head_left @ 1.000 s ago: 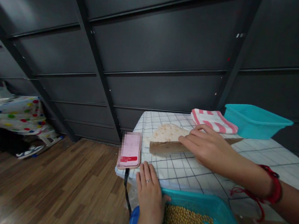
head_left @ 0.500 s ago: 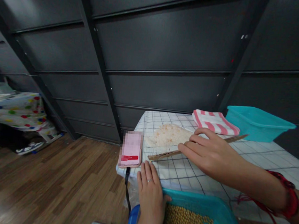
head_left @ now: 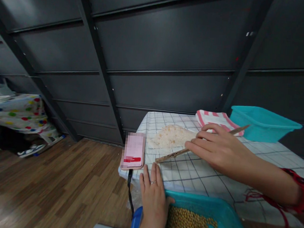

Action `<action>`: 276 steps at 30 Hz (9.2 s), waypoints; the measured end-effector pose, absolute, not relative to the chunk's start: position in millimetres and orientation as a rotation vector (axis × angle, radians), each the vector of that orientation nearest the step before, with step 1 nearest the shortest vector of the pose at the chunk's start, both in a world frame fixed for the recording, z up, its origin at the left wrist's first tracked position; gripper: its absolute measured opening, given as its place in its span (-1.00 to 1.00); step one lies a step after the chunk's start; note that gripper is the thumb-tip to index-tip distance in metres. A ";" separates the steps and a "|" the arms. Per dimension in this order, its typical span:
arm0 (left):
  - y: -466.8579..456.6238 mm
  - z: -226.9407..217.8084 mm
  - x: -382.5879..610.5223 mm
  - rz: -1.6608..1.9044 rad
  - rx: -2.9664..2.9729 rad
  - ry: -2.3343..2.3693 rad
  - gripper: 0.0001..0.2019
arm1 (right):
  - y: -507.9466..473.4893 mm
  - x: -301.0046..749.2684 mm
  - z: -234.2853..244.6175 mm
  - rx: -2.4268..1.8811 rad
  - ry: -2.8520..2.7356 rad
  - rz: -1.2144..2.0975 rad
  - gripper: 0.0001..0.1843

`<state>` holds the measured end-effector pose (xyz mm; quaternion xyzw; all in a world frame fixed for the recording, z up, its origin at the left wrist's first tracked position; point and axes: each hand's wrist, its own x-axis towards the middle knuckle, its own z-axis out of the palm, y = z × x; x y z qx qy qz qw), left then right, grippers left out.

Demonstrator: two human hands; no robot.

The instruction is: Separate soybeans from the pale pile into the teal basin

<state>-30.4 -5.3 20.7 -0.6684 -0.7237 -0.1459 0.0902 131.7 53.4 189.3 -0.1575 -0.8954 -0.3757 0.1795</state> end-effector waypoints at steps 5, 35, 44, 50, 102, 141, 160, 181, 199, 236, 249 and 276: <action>-5.0 21.5 -30.8 -0.479 -2.021 -2.164 -0.06 | 54.5 134.7 189.3 -0.496 -2.543 -1.067 -0.68; -3.4 12.2 -26.7 -0.506 -1.976 -2.182 -0.12 | 59.5 151.5 194.3 -0.318 -2.524 -1.150 -0.64; -1.8 3.6 -28.0 -0.546 -1.943 -2.140 -0.06 | 59.7 150.0 183.0 -0.419 -2.446 -1.089 -0.66; -0.8 -2.0 -26.7 -0.554 -1.924 -2.153 -0.06 | 68.8 150.8 174.7 -0.403 -2.496 -1.049 -0.65; -4.7 17.4 -28.3 -0.540 -1.986 -2.130 -0.11 | 56.6 174.1 179.6 -0.491 -2.513 -0.875 -0.69; -1.5 6.3 -25.0 -0.395 -1.880 -2.030 -0.12 | 53.1 197.0 178.2 -0.642 -2.456 -1.009 -0.71; 0.2 -1.2 -23.5 -0.381 -1.872 -2.046 -0.13 | 24.7 152.5 148.0 -0.689 -2.545 -1.101 -0.72; 0.5 -2.2 -23.2 -0.467 -1.908 -2.139 -0.19 | 72.3 145.8 160.4 -0.698 -2.434 -1.133 -0.71; -0.3 -2.3 -22.1 -0.523 -1.909 -2.110 -0.21 | 78.9 135.7 155.0 -0.735 -2.420 -1.156 -0.70; 6.8 -15.2 -24.1 -0.529 -1.773 -1.918 -0.59 | 251.6 94.5 162.0 -0.800 -2.614 -0.467 -0.78; 6.2 -19.8 -23.9 -0.474 -1.805 -1.930 -0.51 | 214.1 138.9 198.7 -0.677 -2.681 -0.406 -0.70; 0.9 -5.1 -24.5 -0.365 -1.878 -2.022 -0.15 | 164.0 145.0 182.1 -0.880 -2.509 -0.677 -0.76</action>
